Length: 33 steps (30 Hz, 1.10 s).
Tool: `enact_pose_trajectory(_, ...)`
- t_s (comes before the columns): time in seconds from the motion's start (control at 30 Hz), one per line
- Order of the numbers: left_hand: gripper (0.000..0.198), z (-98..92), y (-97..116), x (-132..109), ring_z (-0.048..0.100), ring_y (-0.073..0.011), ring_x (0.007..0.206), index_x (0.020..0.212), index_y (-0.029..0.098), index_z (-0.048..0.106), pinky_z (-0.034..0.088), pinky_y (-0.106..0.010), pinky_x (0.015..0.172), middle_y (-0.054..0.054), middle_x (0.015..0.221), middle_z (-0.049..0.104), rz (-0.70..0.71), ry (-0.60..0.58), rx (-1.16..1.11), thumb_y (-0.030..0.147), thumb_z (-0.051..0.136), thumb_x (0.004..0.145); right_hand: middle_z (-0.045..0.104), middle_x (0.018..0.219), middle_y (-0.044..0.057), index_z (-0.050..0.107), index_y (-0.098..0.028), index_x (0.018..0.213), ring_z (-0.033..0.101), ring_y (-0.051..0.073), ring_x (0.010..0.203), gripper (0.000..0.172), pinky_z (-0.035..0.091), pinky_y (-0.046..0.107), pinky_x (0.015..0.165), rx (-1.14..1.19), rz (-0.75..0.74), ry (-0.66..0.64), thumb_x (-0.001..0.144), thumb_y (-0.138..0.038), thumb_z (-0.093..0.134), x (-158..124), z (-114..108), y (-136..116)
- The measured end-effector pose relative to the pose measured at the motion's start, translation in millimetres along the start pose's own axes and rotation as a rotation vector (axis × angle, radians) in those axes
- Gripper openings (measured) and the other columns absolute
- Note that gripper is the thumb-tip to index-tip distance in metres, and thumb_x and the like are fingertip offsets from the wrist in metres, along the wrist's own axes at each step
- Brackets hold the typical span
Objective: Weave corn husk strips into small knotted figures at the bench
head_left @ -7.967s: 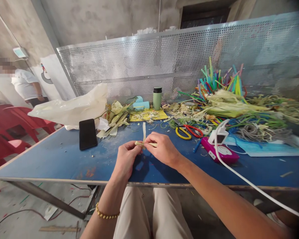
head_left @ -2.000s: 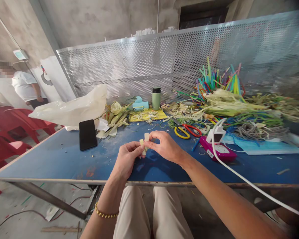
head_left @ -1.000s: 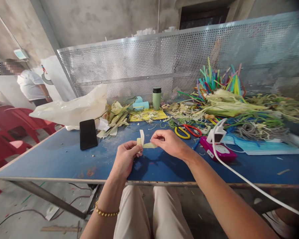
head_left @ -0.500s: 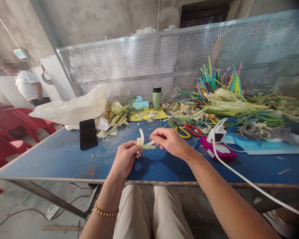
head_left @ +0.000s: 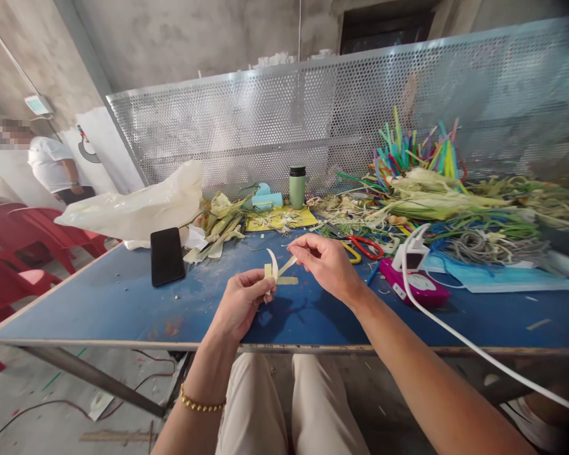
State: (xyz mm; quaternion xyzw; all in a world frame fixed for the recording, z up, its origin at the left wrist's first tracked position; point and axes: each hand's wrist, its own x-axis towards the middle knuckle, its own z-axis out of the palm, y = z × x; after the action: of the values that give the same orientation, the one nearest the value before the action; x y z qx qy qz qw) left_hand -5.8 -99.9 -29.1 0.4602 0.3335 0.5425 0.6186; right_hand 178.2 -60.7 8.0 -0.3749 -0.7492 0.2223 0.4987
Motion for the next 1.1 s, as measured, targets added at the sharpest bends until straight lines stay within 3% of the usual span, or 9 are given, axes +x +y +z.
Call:
enact_pose_trajectory(0.27, 0.017, -0.8, 0, 0, 0.048, -0.0071, 0.056, 0.067, 0.011, 0.068, 0.036, -0.021, 0.055, -0.003, 0.065, 0.06, -0.02, 0.027, -0.001, 0.025, 0.078, 0.068, 0.059, 0.066, 0.0, 0.068, -0.015, 0.089, 0.048, 0.009, 0.053, 0.029, 0.038, 0.022, 0.048, 0.314, 0.149, -0.07, 0.085, -0.043, 0.064, -3, -1, -10)
enact_pose_trajectory(0.5, 0.015, -3.0, 1, 2, 0.049, -0.0069, 0.053, 0.063, 0.01, 0.067, 0.036, -0.021, 0.054, -0.002, 0.061, 0.059, -0.045, 0.043, -0.066, 0.022, 0.076, 0.065, 0.059, 0.07, -0.001, 0.069, -0.015, 0.094, 0.05, 0.009, 0.061, 0.029, 0.042, 0.02, 0.054, 0.405, 0.153, -0.38, 0.076, -0.038, 0.075, -6, -5, -18)
enact_pose_trajectory(0.6, 0.012, -4.5, -1, 5, 0.049, -0.0073, 0.053, 0.065, 0.01, 0.068, 0.036, -0.021, 0.053, -0.002, 0.061, 0.059, -0.047, 0.03, -0.078, 0.02, 0.074, 0.067, 0.061, 0.068, 0.0, 0.068, -0.015, 0.089, 0.054, 0.01, 0.062, 0.024, 0.044, 0.021, 0.057, 0.399, 0.134, -0.429, 0.08, -0.036, 0.072, -7, -4, -18)
enact_pose_trajectory(0.7, 0.011, -4.7, -1, 6, 0.049, -0.0071, 0.053, 0.067, 0.01, 0.069, 0.035, -0.021, 0.052, -0.002, 0.062, 0.059, -0.057, 0.026, -0.073, 0.02, 0.074, 0.067, 0.062, 0.068, 0.0, 0.067, -0.015, 0.085, 0.057, 0.011, 0.063, 0.02, 0.046, 0.023, 0.059, 0.377, 0.075, -0.403, 0.083, -0.035, 0.069, -8, -3, -16)
enact_pose_trajectory(0.87, 0.015, -2.7, 1, 5, 0.048, -0.0067, 0.051, 0.066, 0.01, 0.069, 0.035, -0.021, 0.051, -0.002, 0.061, 0.059, -0.052, 0.014, -0.032, 0.022, 0.077, 0.067, 0.066, 0.098, 0.005, 0.067, -0.017, 0.08, 0.058, 0.01, 0.067, 0.015, 0.048, 0.023, 0.061, 0.3, -0.099, -0.332, 0.084, -0.032, 0.068, -9, 4, -15)
enact_pose_trajectory(1.03, 0.018, -2.8, 2, 2, 0.05, -0.0073, 0.056, 0.073, 0.009, 0.071, 0.038, -0.02, 0.056, -0.004, 0.068, 0.062, -0.048, -0.043, -0.018, 0.025, 0.079, 0.068, 0.063, 0.066, -0.001, 0.064, -0.017, 0.082, 0.054, 0.009, 0.049, 0.018, 0.042, 0.022, 0.05, 0.128, -0.009, -0.253, 0.089, -0.033, 0.062, -8, 9, -9)
enact_pose_trajectory(1.1, 0.019, -3.2, 2, 1, 0.05, -0.0072, 0.057, 0.074, 0.009, 0.071, 0.037, -0.02, 0.056, -0.004, 0.069, 0.062, -0.054, -0.054, -0.025, 0.026, 0.079, 0.07, 0.063, 0.068, -0.001, 0.062, -0.017, 0.082, 0.053, 0.008, 0.048, 0.019, 0.041, 0.021, 0.049, 0.142, 0.01, -0.232, 0.089, -0.034, 0.06, -7, 9, -7)
